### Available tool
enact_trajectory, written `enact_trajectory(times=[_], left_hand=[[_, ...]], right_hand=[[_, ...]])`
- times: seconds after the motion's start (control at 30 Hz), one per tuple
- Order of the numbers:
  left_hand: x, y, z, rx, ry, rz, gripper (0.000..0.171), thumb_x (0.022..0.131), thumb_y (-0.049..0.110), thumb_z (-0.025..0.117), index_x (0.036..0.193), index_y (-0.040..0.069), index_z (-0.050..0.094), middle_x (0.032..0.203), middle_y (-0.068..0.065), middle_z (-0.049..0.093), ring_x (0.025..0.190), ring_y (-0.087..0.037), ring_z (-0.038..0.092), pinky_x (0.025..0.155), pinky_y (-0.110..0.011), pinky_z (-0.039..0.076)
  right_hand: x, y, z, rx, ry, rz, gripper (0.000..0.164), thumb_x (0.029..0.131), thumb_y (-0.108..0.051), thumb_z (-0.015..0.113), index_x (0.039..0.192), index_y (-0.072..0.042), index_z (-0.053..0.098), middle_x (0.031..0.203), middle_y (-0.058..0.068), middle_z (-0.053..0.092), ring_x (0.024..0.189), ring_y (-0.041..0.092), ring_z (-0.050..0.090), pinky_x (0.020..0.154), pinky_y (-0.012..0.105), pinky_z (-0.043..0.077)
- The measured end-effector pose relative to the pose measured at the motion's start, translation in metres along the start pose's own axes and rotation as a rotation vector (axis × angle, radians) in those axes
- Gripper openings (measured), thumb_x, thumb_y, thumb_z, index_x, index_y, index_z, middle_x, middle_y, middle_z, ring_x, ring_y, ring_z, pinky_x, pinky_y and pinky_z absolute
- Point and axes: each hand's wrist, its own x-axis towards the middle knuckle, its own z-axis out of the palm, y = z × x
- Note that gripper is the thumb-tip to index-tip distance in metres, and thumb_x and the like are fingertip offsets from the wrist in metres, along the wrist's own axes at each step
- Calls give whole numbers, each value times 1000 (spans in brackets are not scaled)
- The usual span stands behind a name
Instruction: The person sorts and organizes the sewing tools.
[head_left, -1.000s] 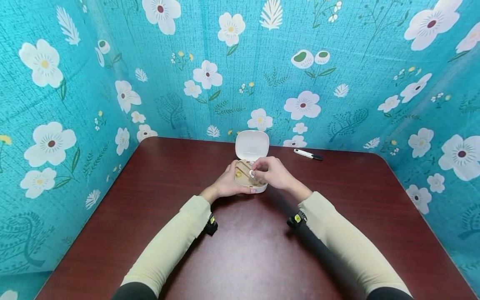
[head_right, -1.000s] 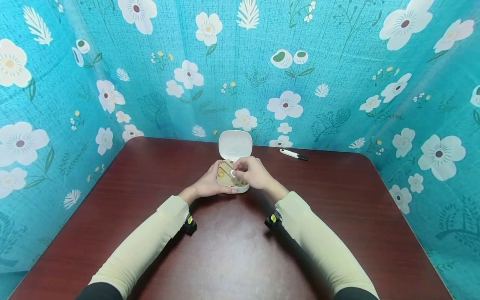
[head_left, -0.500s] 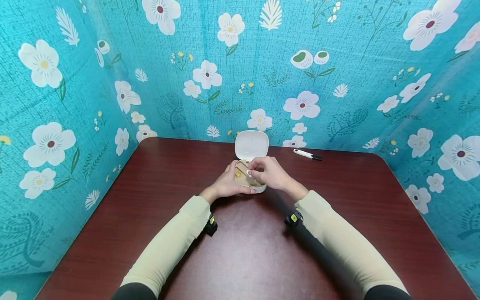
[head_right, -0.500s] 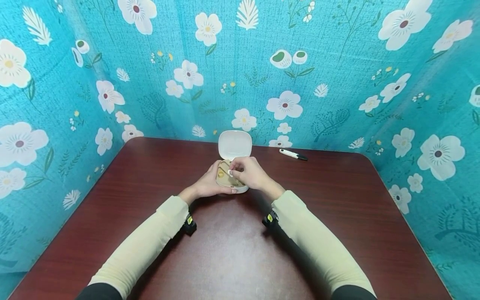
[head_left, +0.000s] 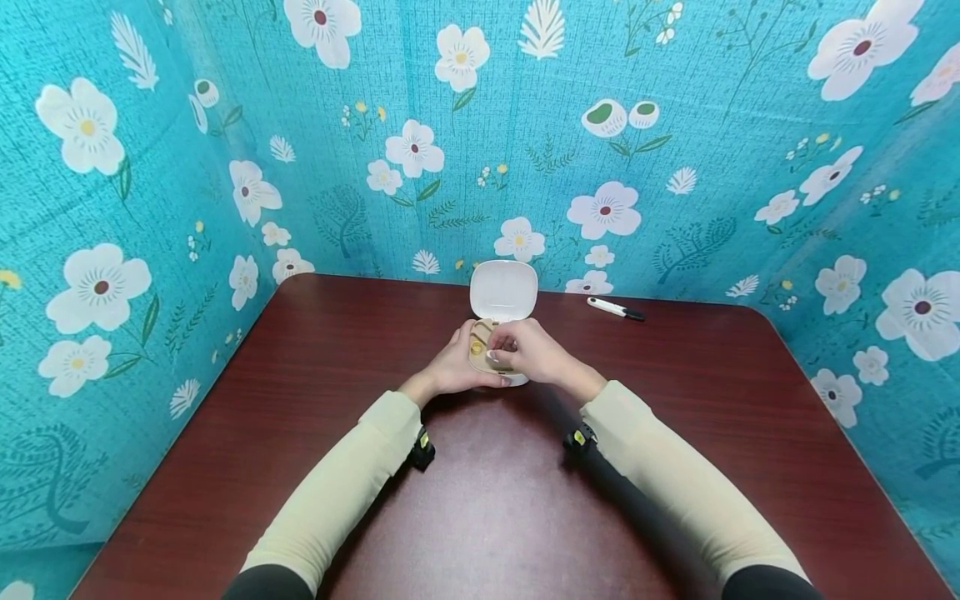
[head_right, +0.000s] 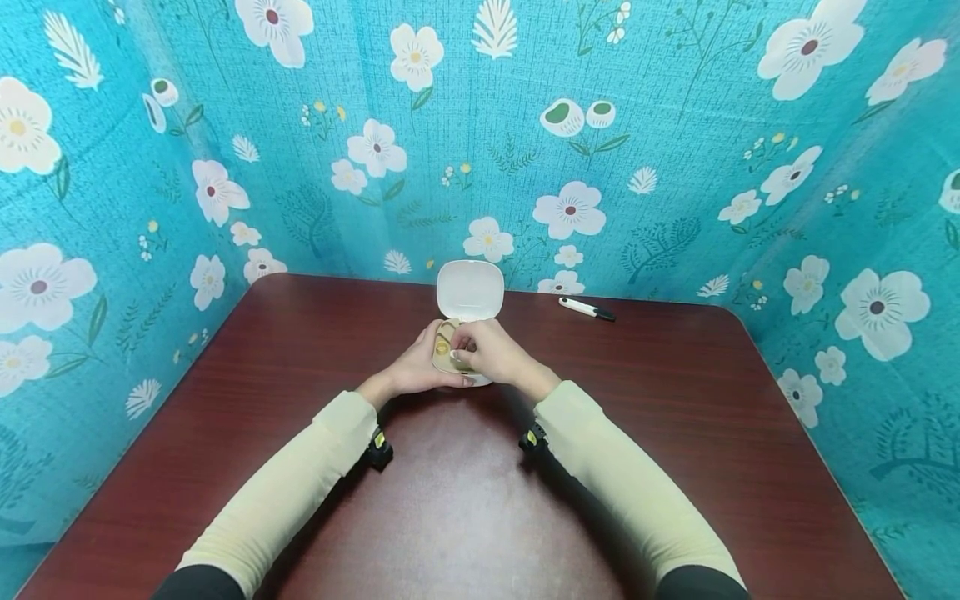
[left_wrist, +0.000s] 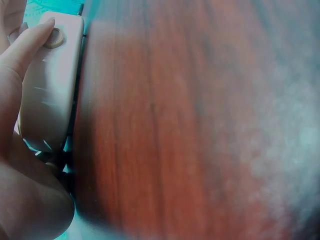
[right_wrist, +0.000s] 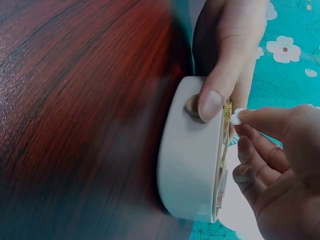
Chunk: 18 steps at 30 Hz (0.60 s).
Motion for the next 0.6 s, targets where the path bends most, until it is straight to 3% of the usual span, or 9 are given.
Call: enact_trajectory(times=[0.23,0.6], left_hand=[[1,-1,0,-7,-11,-6,112,68,41,95,152,16,26,139,-12,40,119,-24,53,103,-39,44],[1,-2,-1,9,-5,-2,114,67,47,95,152,16,26,137,-10,41,118,-23,52,103,-41,44]], right_hand=[[3,-1,4,-30,-28,-6,5,91,-8,77,93,-4,74,77,-4,69,72,8,63,70,29,52],[0,-2,-4,-50,-45,-7,6,92,-10,77,96,-7,76,83,-3,70,76,11,63,73,33,53]])
